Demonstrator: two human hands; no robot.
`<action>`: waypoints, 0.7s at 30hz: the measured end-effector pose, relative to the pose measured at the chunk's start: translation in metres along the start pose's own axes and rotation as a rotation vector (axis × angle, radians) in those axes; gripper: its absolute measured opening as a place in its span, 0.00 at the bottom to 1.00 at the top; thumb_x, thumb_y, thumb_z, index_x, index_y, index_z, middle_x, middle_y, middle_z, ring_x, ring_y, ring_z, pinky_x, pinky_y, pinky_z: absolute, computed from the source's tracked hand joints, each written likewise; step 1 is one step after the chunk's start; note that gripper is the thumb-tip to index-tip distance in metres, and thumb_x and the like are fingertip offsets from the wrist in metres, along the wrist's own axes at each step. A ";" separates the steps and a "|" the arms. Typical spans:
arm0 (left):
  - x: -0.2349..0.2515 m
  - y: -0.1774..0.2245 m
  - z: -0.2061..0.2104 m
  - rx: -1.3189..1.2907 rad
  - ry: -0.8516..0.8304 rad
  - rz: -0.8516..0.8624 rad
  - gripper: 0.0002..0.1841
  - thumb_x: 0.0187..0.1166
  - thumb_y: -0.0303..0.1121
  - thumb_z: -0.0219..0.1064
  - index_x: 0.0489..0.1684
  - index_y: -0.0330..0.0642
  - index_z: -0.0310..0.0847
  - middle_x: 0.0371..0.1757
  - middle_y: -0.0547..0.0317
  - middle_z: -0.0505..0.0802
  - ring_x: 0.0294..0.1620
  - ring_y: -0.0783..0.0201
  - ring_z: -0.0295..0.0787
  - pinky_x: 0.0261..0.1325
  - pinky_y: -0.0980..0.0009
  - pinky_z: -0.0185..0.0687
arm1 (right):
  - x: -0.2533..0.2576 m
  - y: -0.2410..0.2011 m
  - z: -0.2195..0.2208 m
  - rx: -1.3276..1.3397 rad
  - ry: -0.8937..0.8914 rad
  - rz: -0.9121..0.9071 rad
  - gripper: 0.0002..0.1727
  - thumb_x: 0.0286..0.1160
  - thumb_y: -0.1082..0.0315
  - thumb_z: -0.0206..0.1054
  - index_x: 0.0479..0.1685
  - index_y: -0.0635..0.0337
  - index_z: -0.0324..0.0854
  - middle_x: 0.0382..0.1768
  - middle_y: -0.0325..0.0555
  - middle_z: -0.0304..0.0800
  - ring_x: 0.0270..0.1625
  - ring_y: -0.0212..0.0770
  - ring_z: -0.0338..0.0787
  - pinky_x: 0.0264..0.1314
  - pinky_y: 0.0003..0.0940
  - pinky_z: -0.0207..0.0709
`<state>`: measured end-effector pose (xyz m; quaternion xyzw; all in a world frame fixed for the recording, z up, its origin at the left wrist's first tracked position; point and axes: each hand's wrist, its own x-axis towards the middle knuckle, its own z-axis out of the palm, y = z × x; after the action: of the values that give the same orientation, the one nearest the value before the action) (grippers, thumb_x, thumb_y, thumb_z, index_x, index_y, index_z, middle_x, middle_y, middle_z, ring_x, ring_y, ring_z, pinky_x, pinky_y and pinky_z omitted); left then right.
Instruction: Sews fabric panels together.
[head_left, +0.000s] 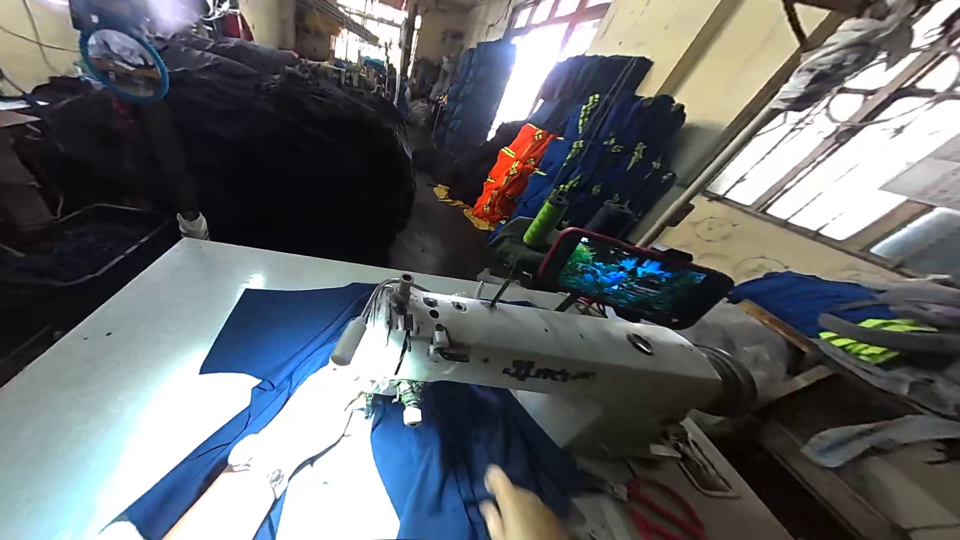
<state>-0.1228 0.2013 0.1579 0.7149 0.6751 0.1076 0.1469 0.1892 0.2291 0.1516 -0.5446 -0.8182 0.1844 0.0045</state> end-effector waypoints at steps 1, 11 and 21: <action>0.002 -0.005 0.002 -0.030 0.035 -0.057 0.22 0.91 0.33 0.47 0.78 0.44 0.78 0.83 0.52 0.79 0.86 0.48 0.70 0.90 0.46 0.53 | 0.020 -0.016 -0.003 0.012 0.115 -0.050 0.17 0.81 0.66 0.62 0.63 0.66 0.82 0.45 0.64 0.93 0.50 0.64 0.94 0.52 0.64 0.85; -0.042 -0.146 0.019 -0.003 0.305 -0.315 0.24 0.88 0.39 0.54 0.83 0.57 0.75 0.89 0.62 0.72 0.91 0.55 0.63 0.91 0.38 0.48 | 0.114 -0.033 -0.018 -0.254 0.038 0.180 0.29 0.87 0.60 0.57 0.85 0.62 0.69 0.83 0.66 0.70 0.88 0.66 0.64 0.89 0.67 0.53; -0.056 -0.131 0.033 -0.011 0.503 -0.286 0.17 0.85 0.40 0.57 0.66 0.53 0.86 0.78 0.58 0.85 0.82 0.52 0.77 0.87 0.38 0.56 | 0.029 0.035 0.005 -0.233 0.415 0.211 0.21 0.84 0.69 0.61 0.72 0.69 0.81 0.66 0.74 0.82 0.69 0.75 0.82 0.69 0.68 0.76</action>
<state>-0.2375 0.1489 0.0832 0.5624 0.7838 0.2633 -0.0074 0.2078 0.2651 0.1304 -0.6499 -0.7542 -0.0273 0.0903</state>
